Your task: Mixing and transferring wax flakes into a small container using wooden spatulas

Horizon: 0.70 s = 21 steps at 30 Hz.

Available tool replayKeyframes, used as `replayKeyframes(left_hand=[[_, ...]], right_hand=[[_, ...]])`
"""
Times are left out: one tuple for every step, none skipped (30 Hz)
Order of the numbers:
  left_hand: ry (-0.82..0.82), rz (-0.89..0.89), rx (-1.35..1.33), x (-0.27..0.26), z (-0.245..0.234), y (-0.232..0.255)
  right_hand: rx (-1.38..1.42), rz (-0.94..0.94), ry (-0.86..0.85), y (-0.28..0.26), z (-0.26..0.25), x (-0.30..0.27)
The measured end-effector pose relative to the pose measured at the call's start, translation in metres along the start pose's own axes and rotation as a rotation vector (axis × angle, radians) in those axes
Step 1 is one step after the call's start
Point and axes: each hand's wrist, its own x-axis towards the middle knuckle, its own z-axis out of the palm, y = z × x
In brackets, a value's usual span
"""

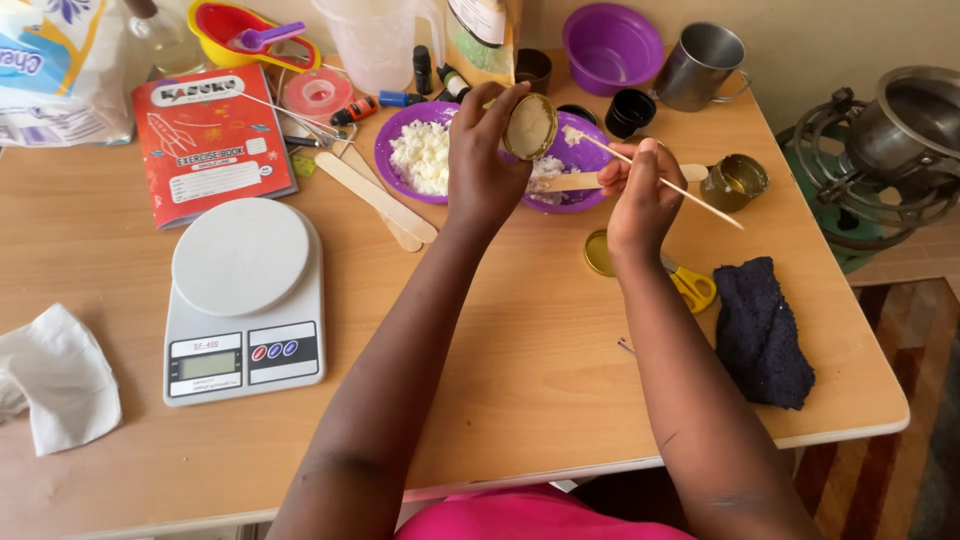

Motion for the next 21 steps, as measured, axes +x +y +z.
replayKeyframes(left_hand=[[0.004, 0.003, 0.005, -0.001, -0.003, 0.005], [0.037, -0.066, -0.035, -0.002, -0.006, 0.009], [0.069, -0.134, -0.075, -0.002, -0.007, 0.014], [0.073, -0.129, -0.076, -0.004, -0.011, 0.019], [0.080, -0.270, -0.052, -0.005, -0.015, 0.025], [0.086, -0.413, -0.026, -0.008, -0.018, 0.029], [0.088, -0.411, -0.026, -0.010, -0.026, 0.038], [-0.072, -0.513, -0.069, -0.014, -0.035, 0.047], [-0.233, -0.611, -0.111, -0.017, -0.044, 0.055], [-0.233, -0.612, -0.108, -0.022, -0.050, 0.058], [-0.374, -0.575, -0.083, -0.027, -0.055, 0.062], [-0.513, -0.534, -0.059, -0.032, -0.061, 0.065], [-0.513, -0.535, -0.056, -0.040, -0.059, 0.060], [-0.621, -0.567, 0.071, -0.048, -0.056, 0.055], [-0.727, -0.597, 0.200, -0.055, -0.054, 0.050], [-0.725, -0.597, 0.201, -0.064, -0.051, 0.044], [-0.760, -0.567, 0.246, -0.073, -0.047, 0.038], [-0.795, -0.535, 0.288, -0.082, -0.043, 0.033], [-0.793, -0.533, 0.288, -0.077, -0.049, 0.043], [-0.872, -0.493, 0.337, -0.072, -0.054, 0.053], [-0.951, -0.452, 0.387, -0.067, -0.059, 0.063]], right_hand=[[0.005, -0.002, -0.004, 0.001, 0.001, 0.000], [-0.002, -0.042, -0.023, 0.003, 0.001, -0.001], [-0.009, -0.082, -0.041, 0.004, 0.000, -0.001], [-0.007, -0.087, -0.041, 0.005, 0.000, -0.001], [-0.035, -0.143, -0.068, 0.006, 0.000, -0.001], [-0.063, -0.196, -0.095, 0.007, 0.000, -0.002], [-0.062, -0.198, -0.095, 0.016, -0.003, 0.003], [-0.081, -0.201, -0.112, 0.025, -0.005, 0.007], [-0.099, -0.204, -0.129, 0.035, -0.008, 0.011], [-0.097, -0.201, -0.129, 0.041, -0.009, 0.013], [-0.133, -0.227, -0.152, 0.047, -0.011, 0.016], [-0.169, -0.252, -0.175, 0.053, -0.012, 0.018], [-0.167, -0.251, -0.176, 0.044, -0.011, 0.014], [-0.161, -0.244, -0.196, 0.035, -0.009, 0.010], [-0.155, -0.238, -0.216, 0.026, -0.008, 0.006], [-0.153, -0.239, -0.217, 0.022, -0.006, 0.004], [-0.140, -0.250, -0.254, 0.017, -0.005, 0.001], [-0.129, -0.262, -0.291, 0.011, -0.004, 0.000], [-0.128, -0.264, -0.291, 0.011, -0.003, -0.001], [-0.153, -0.275, -0.312, 0.011, -0.003, -0.002], [-0.178, -0.286, -0.332, 0.012, -0.003, -0.003]])
